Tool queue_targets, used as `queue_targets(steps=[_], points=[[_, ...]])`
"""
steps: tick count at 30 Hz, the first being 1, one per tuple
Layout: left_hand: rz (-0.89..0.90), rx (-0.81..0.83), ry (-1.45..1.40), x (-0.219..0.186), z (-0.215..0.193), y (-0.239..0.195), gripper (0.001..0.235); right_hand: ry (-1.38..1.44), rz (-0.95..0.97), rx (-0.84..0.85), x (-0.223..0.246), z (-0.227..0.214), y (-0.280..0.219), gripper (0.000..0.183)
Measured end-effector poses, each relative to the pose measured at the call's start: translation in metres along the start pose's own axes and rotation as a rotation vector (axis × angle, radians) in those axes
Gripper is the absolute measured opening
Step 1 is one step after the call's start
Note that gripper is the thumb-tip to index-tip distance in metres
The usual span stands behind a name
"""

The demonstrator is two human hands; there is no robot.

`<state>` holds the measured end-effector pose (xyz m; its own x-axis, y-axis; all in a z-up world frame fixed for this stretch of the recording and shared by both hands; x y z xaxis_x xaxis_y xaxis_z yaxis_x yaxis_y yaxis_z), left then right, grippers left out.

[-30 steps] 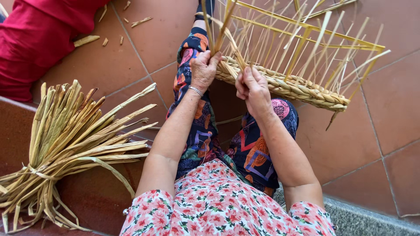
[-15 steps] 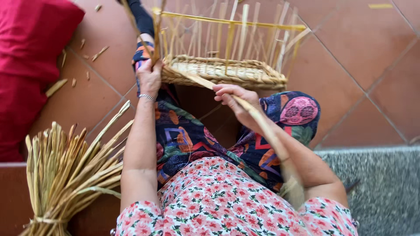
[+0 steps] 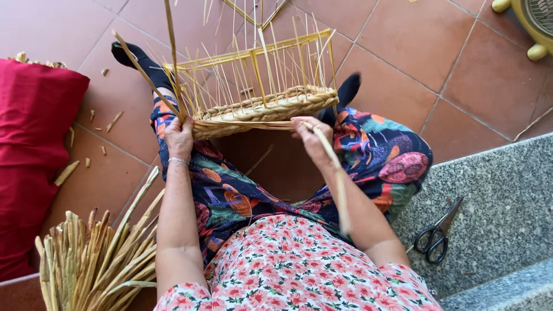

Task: The person weaves a basket by hand, interlacing dried plant strips through a pre-formed frame. They repeatedly pull and tighten the strips to build up the basket's base and sides.

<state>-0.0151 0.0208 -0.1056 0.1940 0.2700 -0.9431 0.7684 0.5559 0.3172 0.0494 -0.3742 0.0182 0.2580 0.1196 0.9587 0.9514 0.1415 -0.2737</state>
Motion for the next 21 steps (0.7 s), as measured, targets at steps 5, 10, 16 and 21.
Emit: queue_targets(steps=[5,10,16,21], points=[[0.003,0.011,0.19,-0.01,0.007,-0.003,0.022,-0.71,-0.425,-0.474,0.015,-0.022,0.024,0.016],[-0.019,0.004,0.166,-0.011,0.005,-0.006,0.023,-0.817,-0.492,-0.556,-0.004,-0.041,0.06,0.017],[-0.025,0.014,0.333,-0.012,0.002,-0.003,0.021,-0.141,-0.066,-0.165,-0.039,-0.053,0.101,0.111],[-0.021,0.016,0.136,-0.023,0.023,-0.013,0.022,-0.21,-0.217,-0.175,-0.032,-0.082,0.067,0.115]])
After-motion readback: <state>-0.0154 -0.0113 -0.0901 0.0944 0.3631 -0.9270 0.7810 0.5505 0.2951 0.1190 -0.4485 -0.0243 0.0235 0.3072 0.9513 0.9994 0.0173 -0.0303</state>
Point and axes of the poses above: each hand's wrist, its own y-axis towards the middle knuckle, its own z-axis out of the palm, x = y × z, the point moved 4 cm from there along y, towards the middle knuckle, and after that the axes turned 15 degrees about z, right-handed, at the moved point
